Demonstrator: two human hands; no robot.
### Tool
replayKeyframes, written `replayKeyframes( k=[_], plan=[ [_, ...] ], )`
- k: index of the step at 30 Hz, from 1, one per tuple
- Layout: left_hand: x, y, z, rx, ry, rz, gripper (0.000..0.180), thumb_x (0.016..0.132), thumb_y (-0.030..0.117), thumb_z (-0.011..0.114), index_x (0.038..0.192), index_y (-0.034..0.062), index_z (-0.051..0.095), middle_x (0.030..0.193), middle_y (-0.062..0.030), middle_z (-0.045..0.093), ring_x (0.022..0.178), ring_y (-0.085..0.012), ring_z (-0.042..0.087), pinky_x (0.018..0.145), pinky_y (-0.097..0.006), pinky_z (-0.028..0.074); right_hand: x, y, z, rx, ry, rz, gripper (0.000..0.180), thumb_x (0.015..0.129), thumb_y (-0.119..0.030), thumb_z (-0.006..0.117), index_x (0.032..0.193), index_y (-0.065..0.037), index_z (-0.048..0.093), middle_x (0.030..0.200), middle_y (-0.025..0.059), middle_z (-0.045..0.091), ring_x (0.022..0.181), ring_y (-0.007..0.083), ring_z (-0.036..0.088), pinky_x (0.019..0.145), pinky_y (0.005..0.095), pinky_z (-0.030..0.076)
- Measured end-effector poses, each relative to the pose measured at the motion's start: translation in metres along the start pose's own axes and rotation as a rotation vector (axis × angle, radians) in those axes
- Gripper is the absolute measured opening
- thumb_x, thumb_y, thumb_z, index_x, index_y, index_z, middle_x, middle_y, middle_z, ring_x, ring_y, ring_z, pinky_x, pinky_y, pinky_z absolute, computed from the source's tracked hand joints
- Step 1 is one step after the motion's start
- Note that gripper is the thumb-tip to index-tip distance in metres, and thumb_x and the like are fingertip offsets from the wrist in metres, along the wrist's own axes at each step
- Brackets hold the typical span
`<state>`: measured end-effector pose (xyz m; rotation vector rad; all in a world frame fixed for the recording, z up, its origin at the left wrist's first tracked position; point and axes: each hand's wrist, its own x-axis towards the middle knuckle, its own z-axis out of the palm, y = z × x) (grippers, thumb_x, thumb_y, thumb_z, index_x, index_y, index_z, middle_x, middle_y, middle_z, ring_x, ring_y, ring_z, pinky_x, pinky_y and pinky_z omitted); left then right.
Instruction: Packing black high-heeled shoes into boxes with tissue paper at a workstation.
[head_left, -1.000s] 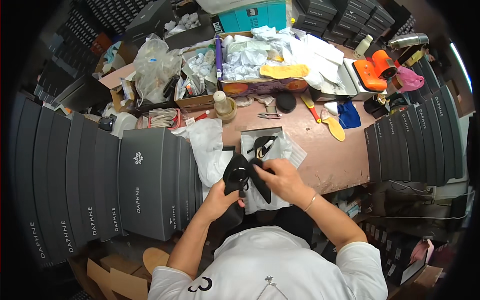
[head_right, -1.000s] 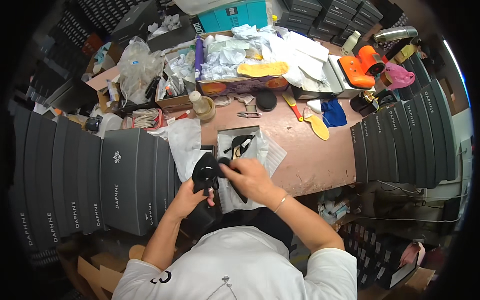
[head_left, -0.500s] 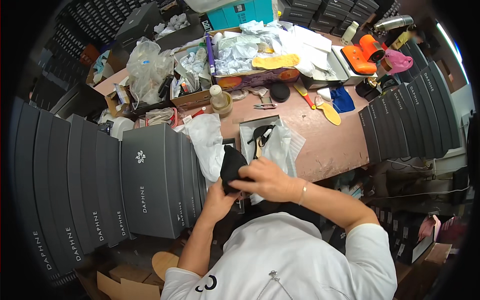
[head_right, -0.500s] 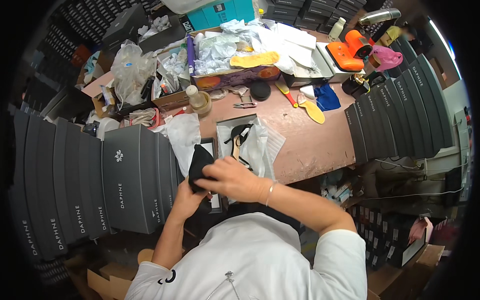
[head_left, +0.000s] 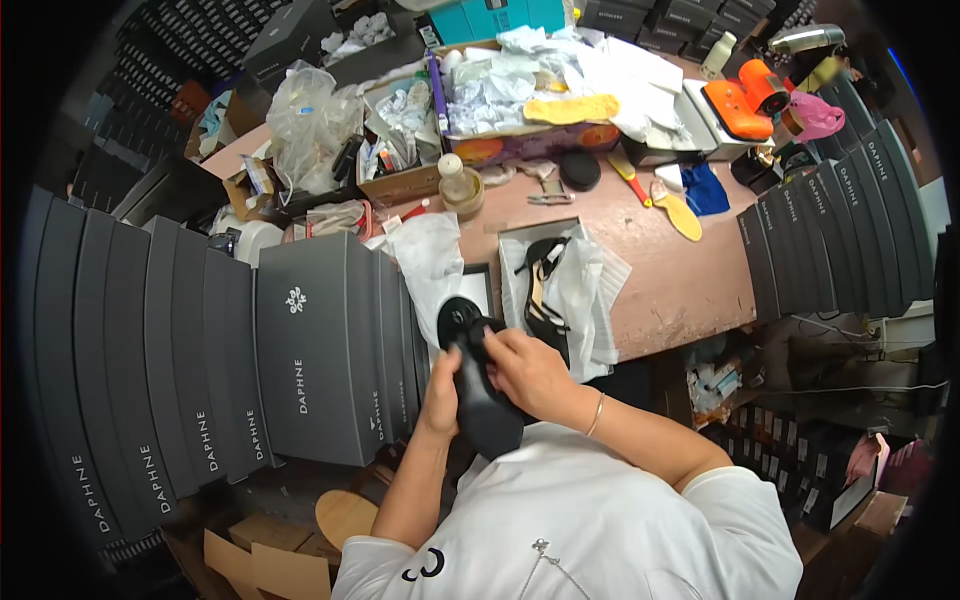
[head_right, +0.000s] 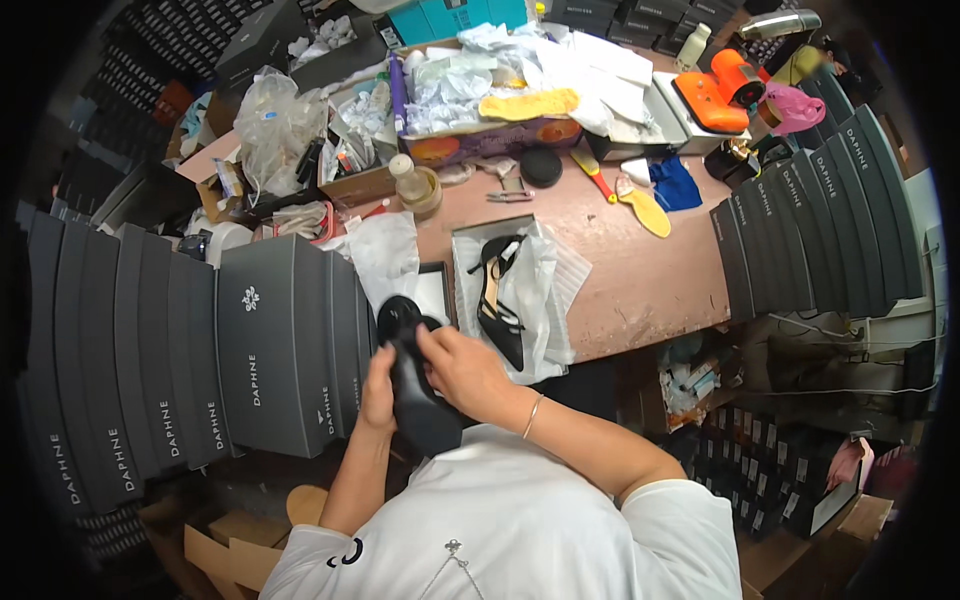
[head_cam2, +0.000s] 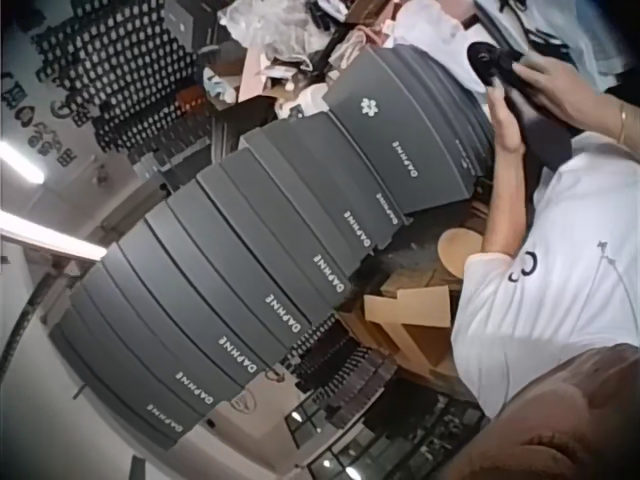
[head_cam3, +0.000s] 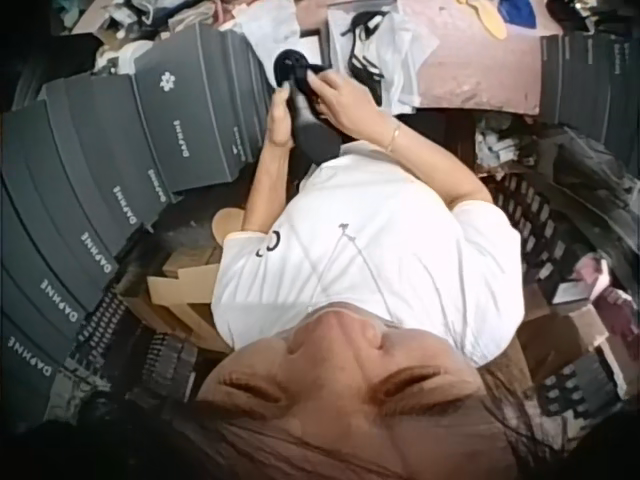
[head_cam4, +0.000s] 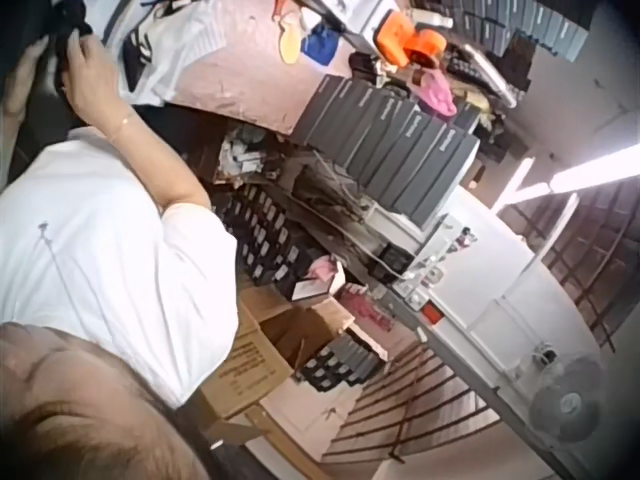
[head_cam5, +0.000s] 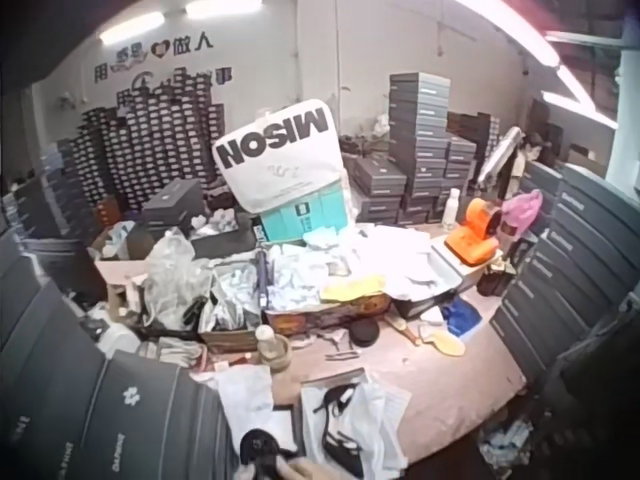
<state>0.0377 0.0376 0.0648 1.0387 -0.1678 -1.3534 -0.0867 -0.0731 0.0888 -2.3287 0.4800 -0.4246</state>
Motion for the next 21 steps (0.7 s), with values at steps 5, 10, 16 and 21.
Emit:
replayKeyframes(
  k=[5,10,16,21],
  plan=[
    [0.021,-0.007,-0.011,0.074,0.03,0.064,0.07,0.094,0.066,0.027,0.1,0.0027,0.057,0.087,-0.0069,0.06,0.075,-0.0156,0.062,0.069,-0.028,0.052,-0.008,-0.009,-0.032,0.482,-0.702,-0.215,0.041,0.076,-0.005,0.055,0.116,0.001,0.059,0.095,0.0152,0.057,0.086,0.0315,0.059,0.076,0.0403,0.049],
    [0.036,0.005,-0.005,-0.044,-0.06,0.05,0.077,0.091,0.071,0.022,0.085,0.0026,0.057,0.069,-0.0063,0.058,0.064,-0.0155,0.062,0.062,-0.028,0.053,-0.027,0.045,-0.083,0.604,-0.326,0.107,0.039,0.076,-0.003,0.053,0.113,-0.002,0.064,0.091,0.014,0.06,0.086,0.0266,0.057,0.08,0.0346,0.046],
    [0.046,0.004,-0.013,0.109,-0.134,0.0,0.076,0.093,0.067,0.026,0.09,-0.001,0.06,0.075,-0.0101,0.063,0.066,-0.0166,0.063,0.062,-0.029,0.053,-0.044,0.162,-0.115,0.07,0.257,0.441,0.033,0.082,-0.009,0.058,0.113,0.0,0.063,0.093,0.0147,0.059,0.083,0.0244,0.058,0.076,0.0335,0.045],
    [0.086,0.014,-0.037,1.194,0.229,0.144,0.053,0.097,0.045,0.045,0.096,-0.0047,0.063,0.081,-0.012,0.067,0.067,-0.0207,0.066,0.064,-0.031,0.052,-0.033,0.261,-0.113,0.189,0.522,0.589,0.034,0.084,-0.013,0.06,0.114,0.001,0.062,0.095,0.0126,0.062,0.077,0.0168,0.057,0.07,0.0288,0.046]
  ],
)
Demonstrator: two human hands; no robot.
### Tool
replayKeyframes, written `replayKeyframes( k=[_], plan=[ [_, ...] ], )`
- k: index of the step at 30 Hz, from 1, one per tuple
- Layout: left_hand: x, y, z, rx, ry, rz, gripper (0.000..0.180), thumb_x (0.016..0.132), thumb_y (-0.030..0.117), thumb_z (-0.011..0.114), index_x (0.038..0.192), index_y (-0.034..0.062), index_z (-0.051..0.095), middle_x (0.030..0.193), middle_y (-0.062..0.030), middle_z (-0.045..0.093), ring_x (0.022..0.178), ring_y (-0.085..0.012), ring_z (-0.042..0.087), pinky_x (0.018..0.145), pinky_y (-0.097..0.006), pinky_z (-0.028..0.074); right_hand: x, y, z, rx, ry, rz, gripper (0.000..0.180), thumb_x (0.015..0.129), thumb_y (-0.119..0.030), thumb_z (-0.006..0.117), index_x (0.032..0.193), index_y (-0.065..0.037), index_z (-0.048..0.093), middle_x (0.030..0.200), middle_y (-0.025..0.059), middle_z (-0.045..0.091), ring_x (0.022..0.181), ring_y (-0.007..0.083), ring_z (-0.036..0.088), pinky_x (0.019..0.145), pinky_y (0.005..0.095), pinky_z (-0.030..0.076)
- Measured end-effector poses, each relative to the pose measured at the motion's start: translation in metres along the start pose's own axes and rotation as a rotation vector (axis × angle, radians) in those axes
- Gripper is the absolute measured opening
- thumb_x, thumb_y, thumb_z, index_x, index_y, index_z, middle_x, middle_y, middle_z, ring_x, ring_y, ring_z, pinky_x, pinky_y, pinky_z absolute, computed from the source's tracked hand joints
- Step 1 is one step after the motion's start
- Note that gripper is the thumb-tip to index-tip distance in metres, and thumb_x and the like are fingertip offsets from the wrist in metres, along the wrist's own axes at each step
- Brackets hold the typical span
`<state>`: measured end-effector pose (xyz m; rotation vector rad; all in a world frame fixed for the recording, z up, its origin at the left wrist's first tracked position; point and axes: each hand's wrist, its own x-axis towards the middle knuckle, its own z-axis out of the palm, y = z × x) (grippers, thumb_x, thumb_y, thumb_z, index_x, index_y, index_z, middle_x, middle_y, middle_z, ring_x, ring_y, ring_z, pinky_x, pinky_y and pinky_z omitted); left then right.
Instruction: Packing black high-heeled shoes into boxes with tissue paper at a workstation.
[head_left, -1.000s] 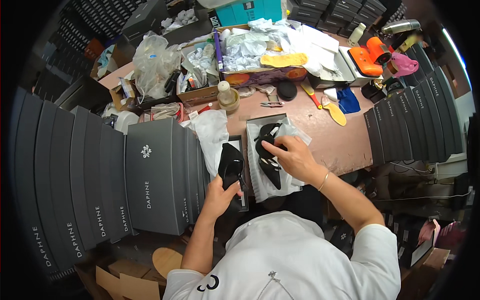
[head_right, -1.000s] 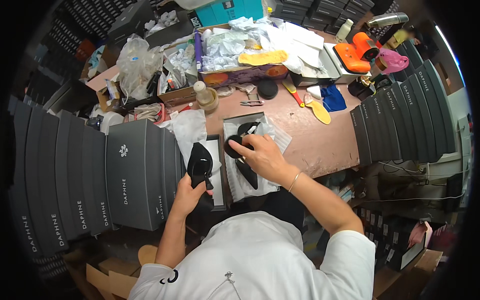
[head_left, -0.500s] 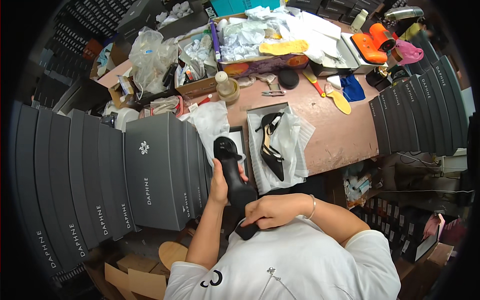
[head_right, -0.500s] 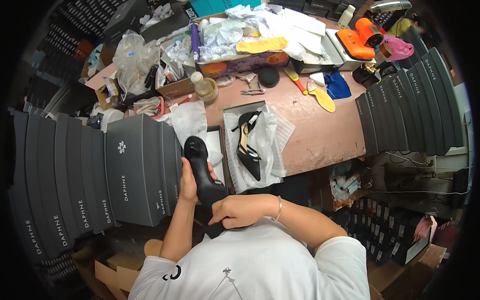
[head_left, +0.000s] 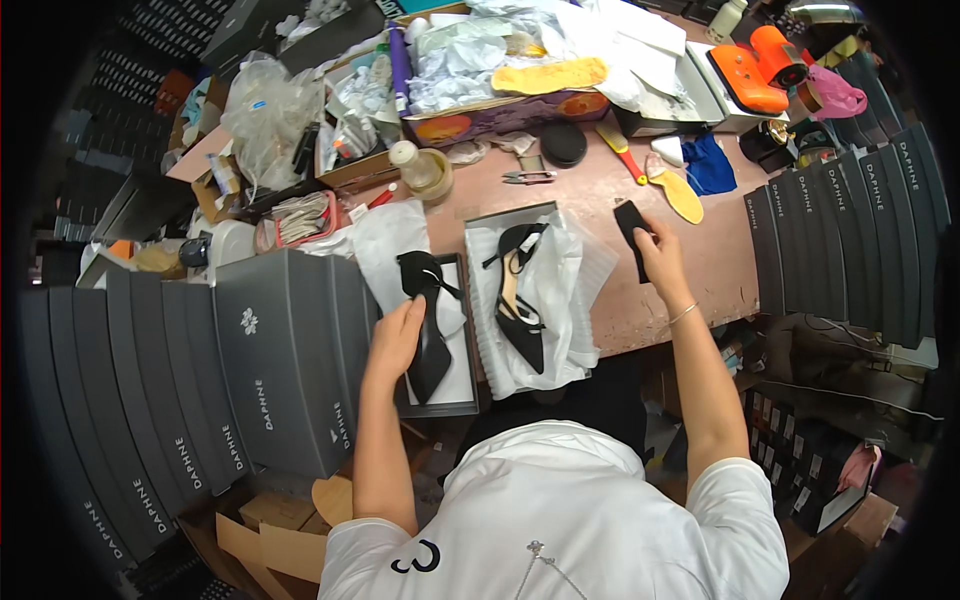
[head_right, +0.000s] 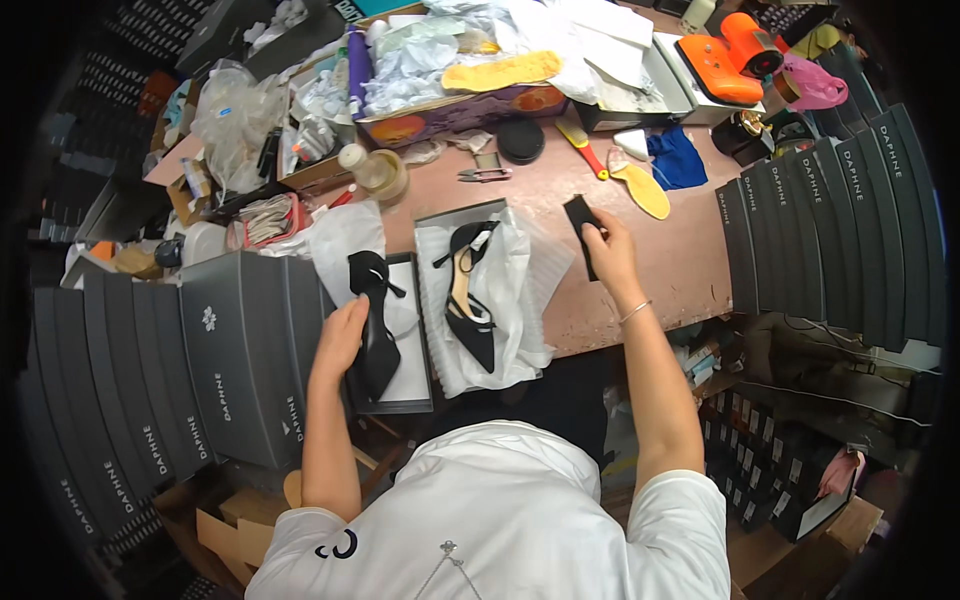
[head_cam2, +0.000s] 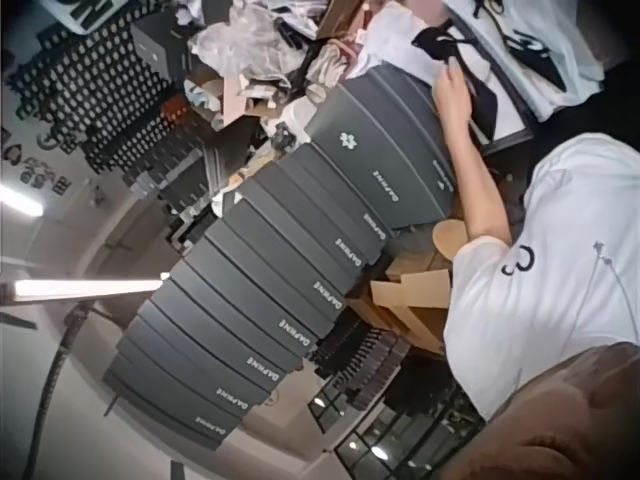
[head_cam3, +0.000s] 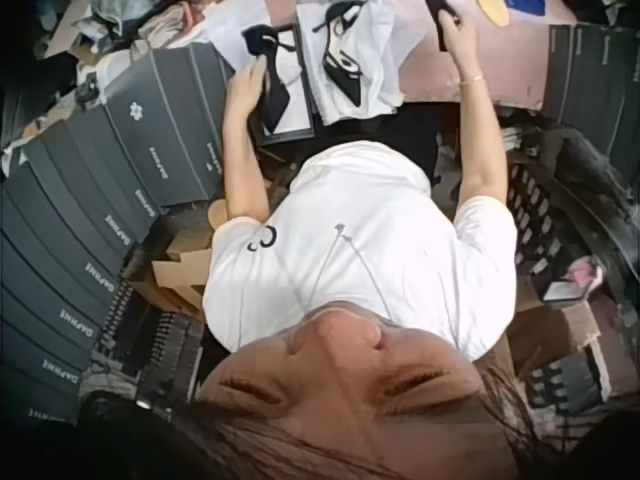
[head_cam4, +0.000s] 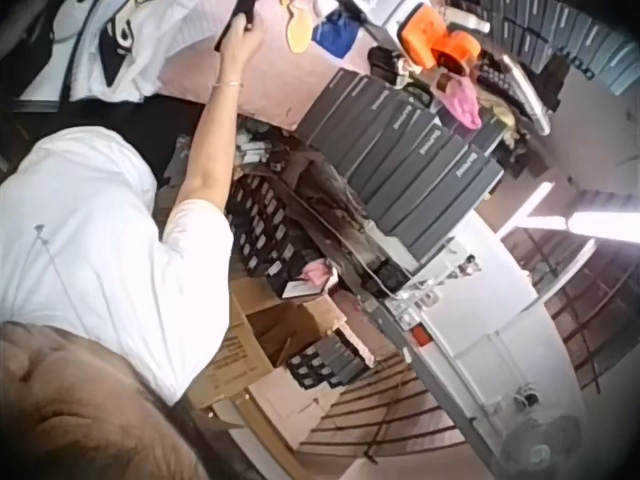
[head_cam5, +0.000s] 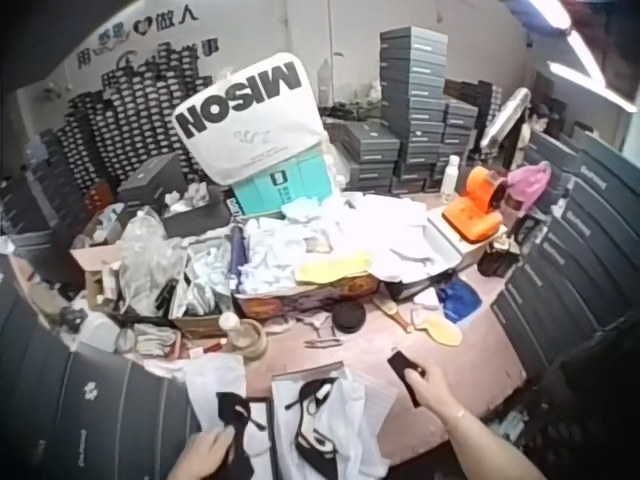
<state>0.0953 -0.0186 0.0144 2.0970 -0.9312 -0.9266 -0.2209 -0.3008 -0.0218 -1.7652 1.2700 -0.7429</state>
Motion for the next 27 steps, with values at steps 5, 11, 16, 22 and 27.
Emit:
replayKeyframes(
  k=[5,11,16,22,27],
  plan=[
    [0.012,0.065,0.069,-0.11,-0.029,0.086,0.037,0.091,0.021,0.059,0.117,-0.0051,0.058,0.104,-0.024,0.065,0.092,-0.0283,0.066,0.082,-0.036,0.05,-0.018,-0.016,0.009,0.177,-0.151,0.029,0.033,0.084,-0.011,0.062,0.114,0.002,0.062,0.092,0.0061,0.058,0.074,0.012,0.053,0.069,0.0249,0.044],
    [0.074,0.03,0.157,0.083,-0.059,-0.023,0.048,0.084,0.02,0.06,0.121,-0.0099,0.05,0.101,-0.0274,0.064,0.094,-0.0379,0.063,0.083,-0.039,0.049,-0.056,-0.02,0.006,0.497,-0.19,0.278,0.029,0.088,-0.009,0.059,0.114,0.004,0.061,0.097,0.0013,0.059,0.083,0.008,0.053,0.074,0.0226,0.044],
    [0.06,0.047,0.125,-0.797,-0.252,-0.313,0.034,0.079,0.016,0.058,0.106,-0.0049,0.059,0.087,-0.0047,0.062,0.073,-0.0116,0.058,0.066,-0.024,0.048,-0.067,-0.04,0.008,0.65,-0.246,0.242,0.032,0.089,-0.009,0.057,0.119,0.004,0.058,0.102,0.0029,0.062,0.089,0.0087,0.057,0.079,0.0229,0.045],
    [0.004,0.082,0.09,-1.774,-0.373,-0.191,0.063,0.092,0.038,0.033,0.137,-0.0053,0.038,0.101,-0.0154,0.063,0.091,-0.0273,0.06,0.082,-0.038,0.051,-0.078,-0.07,0.028,0.651,-0.203,0.153,0.032,0.09,-0.012,0.057,0.119,0.002,0.058,0.1,0.0021,0.063,0.085,0.0072,0.057,0.074,0.0217,0.046],
    [-0.018,0.079,0.039,-1.42,-0.196,0.027,0.045,0.098,0.042,0.033,0.113,0.0036,0.053,0.089,-0.0063,0.06,0.082,-0.0178,0.059,0.077,-0.032,0.05,-0.072,-0.079,-0.012,0.635,-0.149,0.214,0.029,0.092,-0.013,0.054,0.117,0.001,0.059,0.095,0.0013,0.062,0.082,0.0069,0.057,0.072,0.021,0.046]
  ],
)
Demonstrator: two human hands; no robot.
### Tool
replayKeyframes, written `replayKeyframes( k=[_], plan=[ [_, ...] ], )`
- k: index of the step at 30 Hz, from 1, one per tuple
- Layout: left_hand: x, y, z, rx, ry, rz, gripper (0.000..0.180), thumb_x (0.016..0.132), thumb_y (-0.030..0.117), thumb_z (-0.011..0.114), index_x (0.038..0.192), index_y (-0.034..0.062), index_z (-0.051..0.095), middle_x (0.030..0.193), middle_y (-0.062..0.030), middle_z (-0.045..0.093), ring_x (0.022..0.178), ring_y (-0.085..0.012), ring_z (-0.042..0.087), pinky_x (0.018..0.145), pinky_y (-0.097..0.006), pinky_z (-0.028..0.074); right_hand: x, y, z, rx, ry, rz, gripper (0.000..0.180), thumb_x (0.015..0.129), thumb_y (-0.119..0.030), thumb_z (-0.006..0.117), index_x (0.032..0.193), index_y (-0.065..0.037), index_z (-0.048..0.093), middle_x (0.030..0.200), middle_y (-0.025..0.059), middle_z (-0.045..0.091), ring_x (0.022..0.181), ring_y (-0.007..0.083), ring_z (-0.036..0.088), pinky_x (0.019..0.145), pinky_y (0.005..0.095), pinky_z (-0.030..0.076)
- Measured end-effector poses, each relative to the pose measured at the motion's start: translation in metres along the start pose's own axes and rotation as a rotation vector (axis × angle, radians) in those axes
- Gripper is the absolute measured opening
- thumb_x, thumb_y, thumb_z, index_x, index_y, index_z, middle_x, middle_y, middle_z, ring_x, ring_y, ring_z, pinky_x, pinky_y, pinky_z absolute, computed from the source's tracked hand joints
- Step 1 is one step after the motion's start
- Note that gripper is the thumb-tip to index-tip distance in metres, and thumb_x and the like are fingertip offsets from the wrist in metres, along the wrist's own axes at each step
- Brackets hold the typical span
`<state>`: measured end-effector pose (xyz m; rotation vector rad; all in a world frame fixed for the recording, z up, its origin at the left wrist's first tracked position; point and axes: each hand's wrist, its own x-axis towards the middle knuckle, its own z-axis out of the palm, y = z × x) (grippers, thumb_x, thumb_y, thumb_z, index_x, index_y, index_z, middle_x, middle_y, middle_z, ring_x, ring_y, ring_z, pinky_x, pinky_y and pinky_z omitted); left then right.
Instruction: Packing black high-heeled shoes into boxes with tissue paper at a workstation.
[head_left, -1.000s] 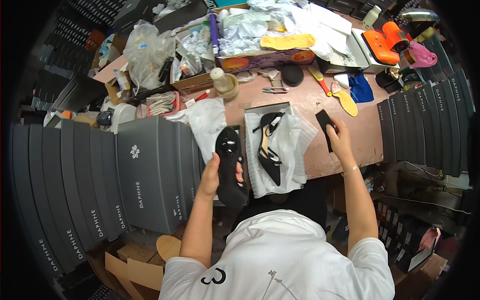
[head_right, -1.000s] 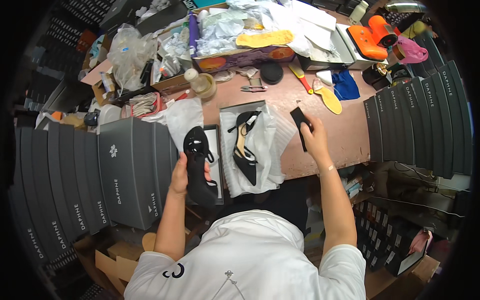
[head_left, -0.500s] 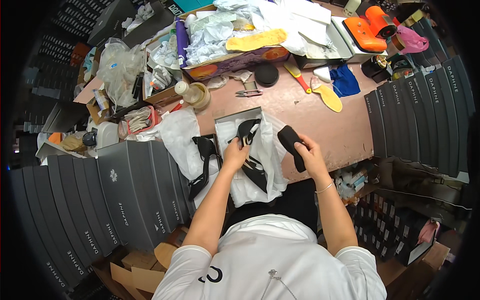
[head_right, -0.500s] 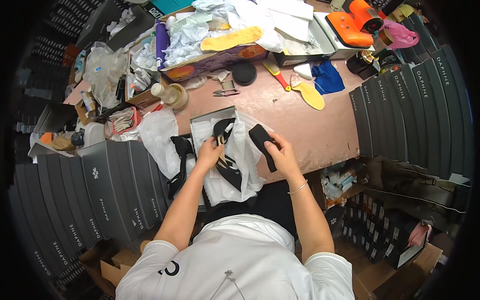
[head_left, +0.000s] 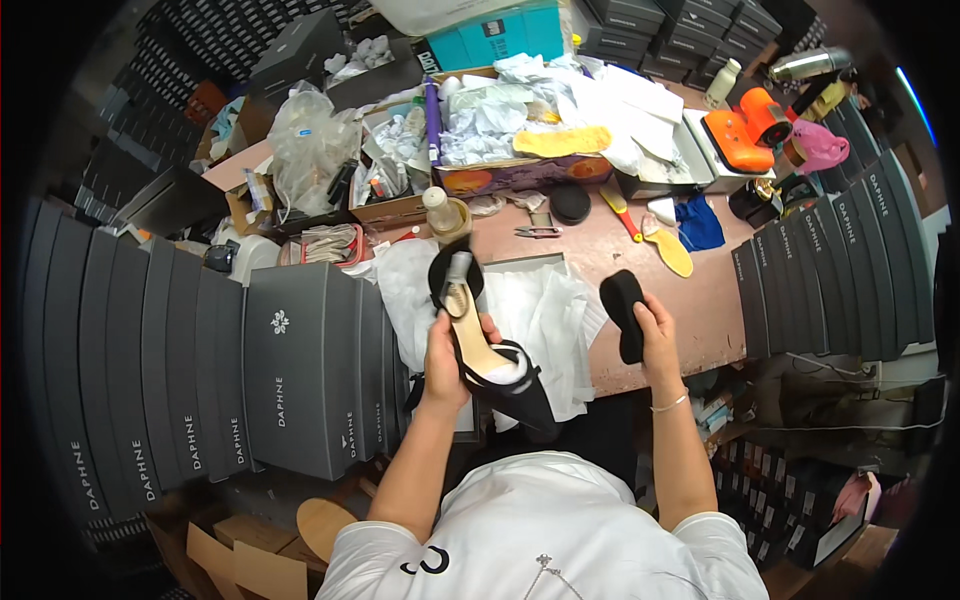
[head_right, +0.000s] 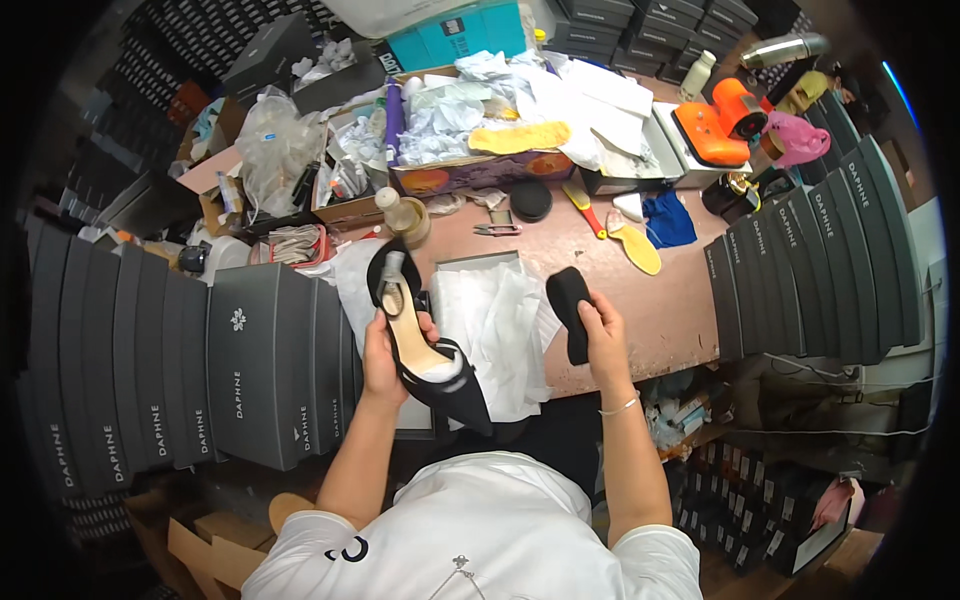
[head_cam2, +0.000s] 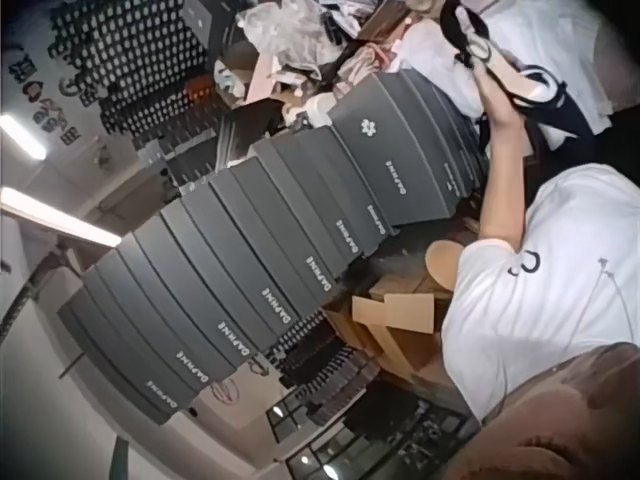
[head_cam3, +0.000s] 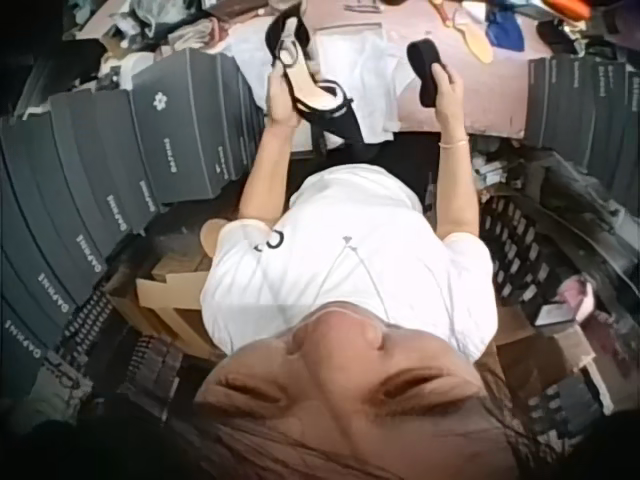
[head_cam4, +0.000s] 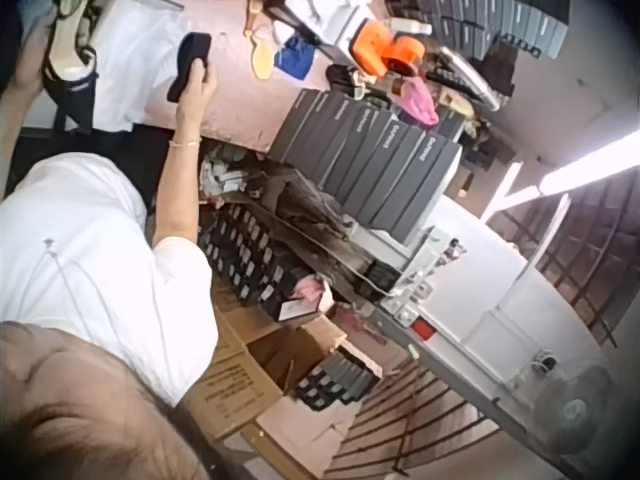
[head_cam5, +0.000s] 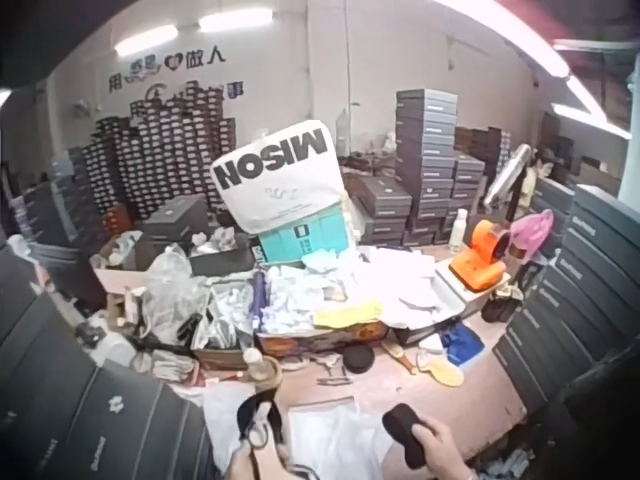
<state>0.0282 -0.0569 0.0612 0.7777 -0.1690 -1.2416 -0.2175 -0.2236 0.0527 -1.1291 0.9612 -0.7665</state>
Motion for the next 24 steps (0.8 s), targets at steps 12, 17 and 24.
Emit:
replayKeyframes(
  k=[12,17,24],
  plan=[
    [-0.047,0.009,0.028,1.204,0.08,-0.018,0.036,0.072,0.023,0.082,0.087,-0.0033,0.063,0.072,-0.0102,0.065,0.064,-0.0123,0.057,0.061,-0.03,0.049,-0.062,-0.045,0.082,-0.743,-0.188,-0.89,0.039,0.08,-0.003,0.062,0.119,-0.002,0.061,0.098,0.0139,0.059,0.082,0.0263,0.059,0.071,0.0349,0.047],
    [-0.048,0.003,0.035,1.269,0.001,0.009,0.036,0.072,0.02,0.08,0.091,-0.0041,0.062,0.073,-0.0138,0.066,0.065,-0.0195,0.063,0.062,-0.033,0.05,-0.007,-0.045,0.07,-1.134,-0.374,-1.087,0.026,0.074,-0.013,0.062,0.099,-0.007,0.067,0.085,0.0047,0.059,0.073,0.018,0.055,0.061,0.0307,0.041],
    [-0.016,-0.012,0.015,1.39,0.007,-0.072,0.034,0.072,0.02,0.078,0.084,-0.0052,0.059,0.07,-0.0159,0.065,0.063,-0.0212,0.064,0.06,-0.033,0.05,0.07,-0.021,0.045,-1.357,-0.53,-0.965,0.033,0.076,-0.013,0.061,0.108,-0.011,0.068,0.096,0.0032,0.06,0.088,0.0204,0.058,0.072,0.0337,0.044]
  ],
)
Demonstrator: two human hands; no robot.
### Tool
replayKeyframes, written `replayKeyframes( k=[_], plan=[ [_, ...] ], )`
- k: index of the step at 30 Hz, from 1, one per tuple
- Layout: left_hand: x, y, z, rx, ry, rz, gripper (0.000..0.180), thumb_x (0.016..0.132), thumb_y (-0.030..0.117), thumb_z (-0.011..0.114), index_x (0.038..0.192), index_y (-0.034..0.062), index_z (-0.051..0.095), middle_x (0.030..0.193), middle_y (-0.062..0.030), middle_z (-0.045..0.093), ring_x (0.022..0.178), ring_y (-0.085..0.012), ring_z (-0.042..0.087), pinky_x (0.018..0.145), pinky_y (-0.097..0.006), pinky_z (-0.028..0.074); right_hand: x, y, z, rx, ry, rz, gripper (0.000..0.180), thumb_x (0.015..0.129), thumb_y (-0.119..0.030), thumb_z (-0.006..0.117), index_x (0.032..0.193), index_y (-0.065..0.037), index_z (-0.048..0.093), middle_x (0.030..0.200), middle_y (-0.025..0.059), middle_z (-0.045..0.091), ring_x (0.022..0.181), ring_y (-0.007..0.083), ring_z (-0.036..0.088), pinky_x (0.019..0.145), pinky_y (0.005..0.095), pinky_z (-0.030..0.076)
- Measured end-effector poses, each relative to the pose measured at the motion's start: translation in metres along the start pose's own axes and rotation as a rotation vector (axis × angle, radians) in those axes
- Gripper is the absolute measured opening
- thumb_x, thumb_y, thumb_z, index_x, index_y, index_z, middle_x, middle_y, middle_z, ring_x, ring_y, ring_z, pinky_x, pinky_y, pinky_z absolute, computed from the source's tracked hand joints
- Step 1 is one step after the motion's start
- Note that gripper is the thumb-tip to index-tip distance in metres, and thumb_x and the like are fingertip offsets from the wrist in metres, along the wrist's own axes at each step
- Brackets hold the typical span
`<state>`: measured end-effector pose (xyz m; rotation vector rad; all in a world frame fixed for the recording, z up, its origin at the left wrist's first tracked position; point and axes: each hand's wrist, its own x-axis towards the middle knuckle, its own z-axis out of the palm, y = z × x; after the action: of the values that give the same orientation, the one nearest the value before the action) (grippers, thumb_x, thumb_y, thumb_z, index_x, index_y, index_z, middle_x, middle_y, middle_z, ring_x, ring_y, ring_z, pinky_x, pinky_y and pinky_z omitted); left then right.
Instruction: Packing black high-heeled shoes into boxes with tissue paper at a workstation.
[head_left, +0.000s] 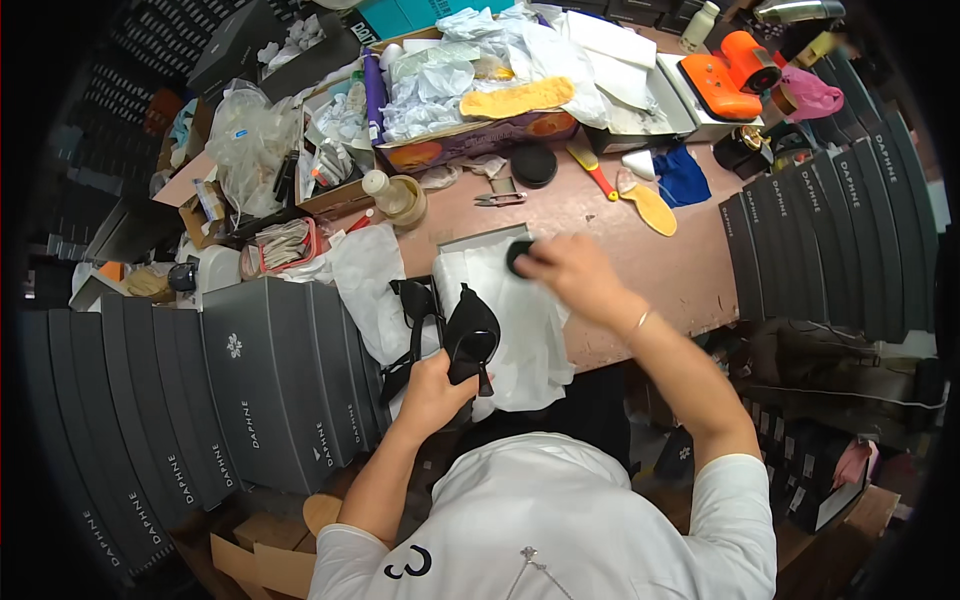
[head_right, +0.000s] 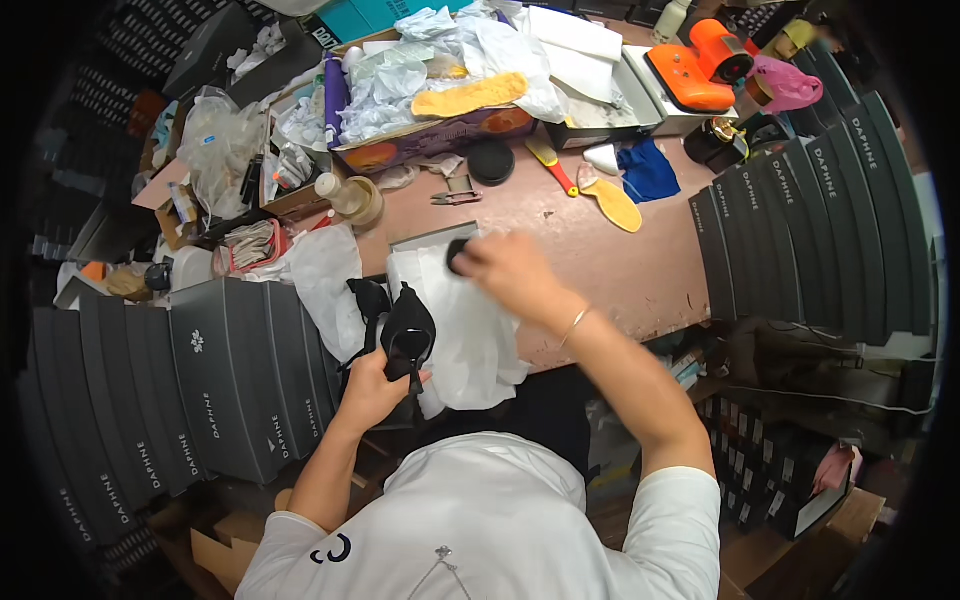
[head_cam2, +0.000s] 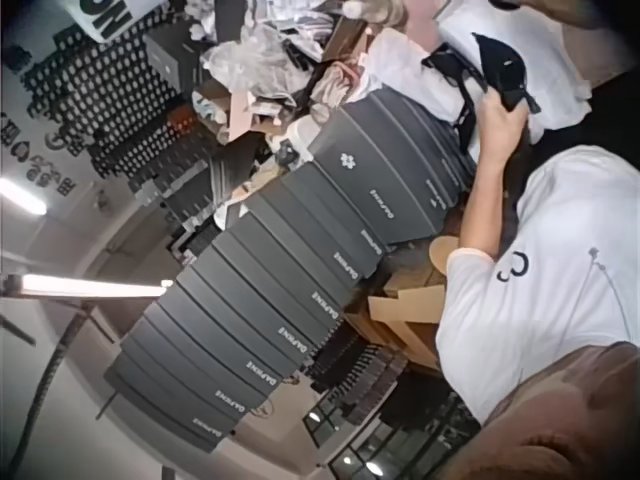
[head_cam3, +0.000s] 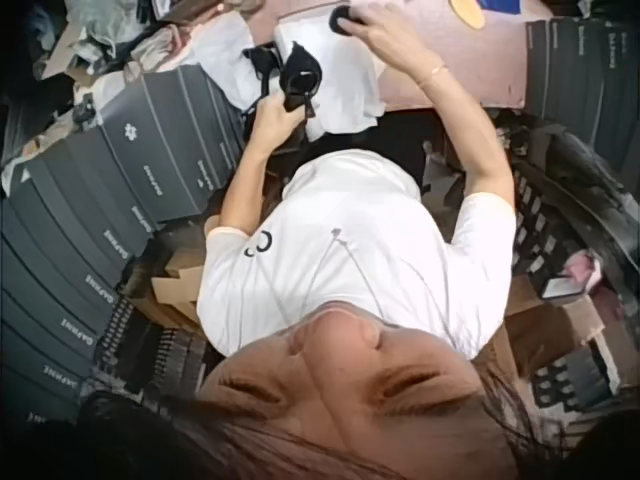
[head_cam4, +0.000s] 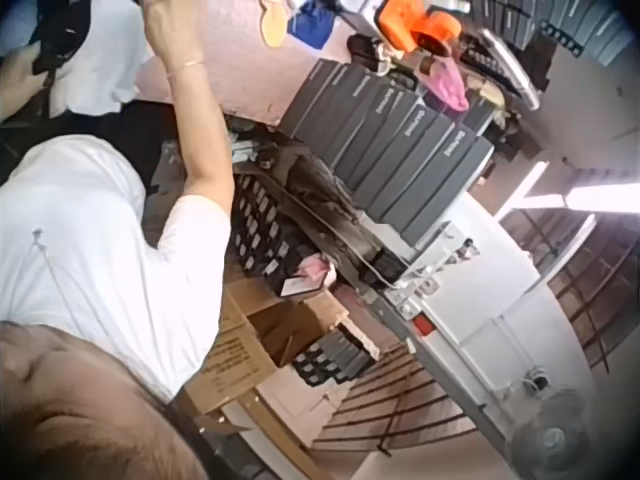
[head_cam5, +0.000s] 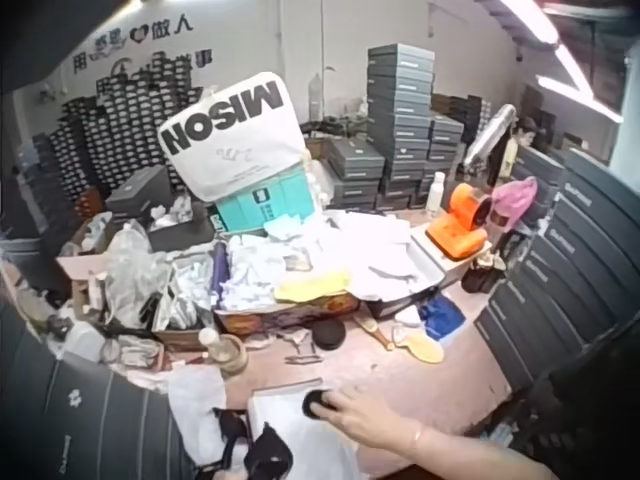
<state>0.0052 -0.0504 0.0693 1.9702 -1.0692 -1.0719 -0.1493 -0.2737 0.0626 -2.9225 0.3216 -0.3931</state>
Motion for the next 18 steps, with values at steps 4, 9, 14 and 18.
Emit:
replayKeyframes(
  k=[4,9,14,18],
  plan=[
    [0.013,0.012,-0.004,-0.104,-0.057,-0.087,0.04,0.077,0.03,0.077,0.081,-0.0042,0.057,0.066,-0.0133,0.062,0.06,-0.0194,0.059,0.058,-0.033,0.047,0.012,0.062,0.01,-0.1,0.073,0.327,0.051,0.078,-0.022,0.069,0.125,-0.008,0.056,0.116,0.0161,0.057,0.107,0.0322,0.055,0.093,0.0415,0.042],
    [0.018,0.036,-0.005,0.622,-0.404,0.428,0.028,0.074,0.027,0.071,0.077,0.0022,0.059,0.076,-0.0129,0.059,0.077,-0.0301,0.06,0.073,-0.044,0.045,0.018,-0.004,-0.01,0.982,-0.807,0.226,0.089,0.082,-0.05,0.067,0.144,0.002,0.029,0.129,0.029,0.052,0.112,0.0339,0.058,0.097,0.0396,0.044],
    [0.025,0.074,-0.007,0.588,-0.254,0.911,0.045,0.068,0.025,0.076,0.109,0.01,0.064,0.112,-0.0095,0.058,0.115,-0.0267,0.052,0.109,-0.054,0.024,-0.072,-0.065,-0.017,1.711,-0.757,0.417,0.075,0.077,-0.021,0.077,0.137,0.001,0.037,0.118,0.0104,0.058,0.108,0.0167,0.054,0.094,0.0291,0.043],
    [0.089,0.031,0.008,0.175,0.119,0.583,0.061,0.078,0.005,0.063,0.136,0.0086,0.046,0.119,-0.0158,0.055,0.104,-0.0318,0.054,0.089,-0.037,0.044,-0.137,-0.062,-0.05,1.794,-0.138,0.7,0.089,0.077,-0.02,0.074,0.147,-0.003,0.022,0.118,0.0117,0.057,0.096,0.0192,0.06,0.086,0.0326,0.049]
  ],
)
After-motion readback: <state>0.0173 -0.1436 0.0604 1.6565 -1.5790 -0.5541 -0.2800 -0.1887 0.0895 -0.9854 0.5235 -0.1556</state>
